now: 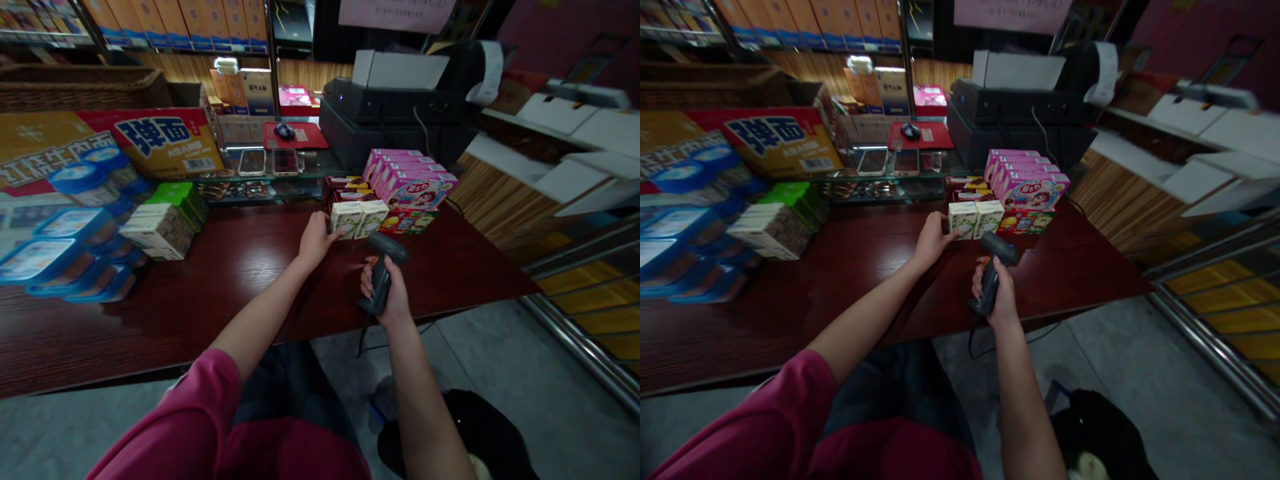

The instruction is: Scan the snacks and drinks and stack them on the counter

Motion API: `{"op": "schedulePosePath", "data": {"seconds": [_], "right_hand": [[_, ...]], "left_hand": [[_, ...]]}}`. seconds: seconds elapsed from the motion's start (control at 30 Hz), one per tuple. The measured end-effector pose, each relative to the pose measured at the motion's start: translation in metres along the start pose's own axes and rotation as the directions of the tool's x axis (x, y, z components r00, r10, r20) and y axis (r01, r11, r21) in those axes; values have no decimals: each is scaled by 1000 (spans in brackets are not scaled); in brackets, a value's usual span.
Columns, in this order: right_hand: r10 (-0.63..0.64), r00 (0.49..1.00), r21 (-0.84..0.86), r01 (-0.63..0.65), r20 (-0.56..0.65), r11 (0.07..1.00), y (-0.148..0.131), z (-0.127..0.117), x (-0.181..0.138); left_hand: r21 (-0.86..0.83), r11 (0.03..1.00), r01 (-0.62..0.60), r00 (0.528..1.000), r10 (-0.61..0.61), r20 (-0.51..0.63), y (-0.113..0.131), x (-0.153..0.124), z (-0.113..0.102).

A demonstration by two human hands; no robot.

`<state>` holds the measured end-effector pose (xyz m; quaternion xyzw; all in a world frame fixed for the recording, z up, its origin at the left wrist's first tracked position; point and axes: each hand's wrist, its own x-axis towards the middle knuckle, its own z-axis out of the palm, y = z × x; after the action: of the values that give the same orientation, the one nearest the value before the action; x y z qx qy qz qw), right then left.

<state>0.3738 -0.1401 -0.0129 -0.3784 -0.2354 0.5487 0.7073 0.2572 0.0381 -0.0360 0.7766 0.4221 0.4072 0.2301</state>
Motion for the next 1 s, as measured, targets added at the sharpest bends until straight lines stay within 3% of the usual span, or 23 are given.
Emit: {"op": "schedulePosePath", "data": {"seconds": [0.13,0.23,0.37,0.47,0.53,0.6,0.73,0.8,0.87,1.0], "right_hand": [[23,999,-49,-21,29,999,-2,-1,-4],[101,992,-91,-94,74,991,-3,2,-8],[176,979,-177,-155,107,972,3,16,-11],[233,962,-198,-203,141,959,15,38,-10],[262,947,-203,-223,187,953,27,57,-7],[291,927,-222,-240,237,945,41,77,-2],[358,884,-257,-286,302,923,69,111,3],[384,869,-275,-304,312,912,77,121,2],[401,863,-292,-315,307,903,81,125,0],[381,879,-265,-310,285,913,80,126,-3]], "left_hand": [[-25,999,-26,997,27,69,-9,-13,-13],[-41,998,-45,996,48,78,-22,-30,-40],[83,994,-68,998,66,21,-43,-69,-109],[254,967,-34,987,72,-142,-55,-105,-173],[317,948,38,947,67,-313,-64,-125,-208],[333,933,138,866,49,-497,-75,-137,-231],[217,926,311,666,-49,-744,-99,-136,-246],[125,933,338,622,-122,-773,-107,-130,-244],[41,935,353,614,-198,-764,-110,-123,-242],[-109,877,468,552,-386,-739,-111,-109,-240]]}}
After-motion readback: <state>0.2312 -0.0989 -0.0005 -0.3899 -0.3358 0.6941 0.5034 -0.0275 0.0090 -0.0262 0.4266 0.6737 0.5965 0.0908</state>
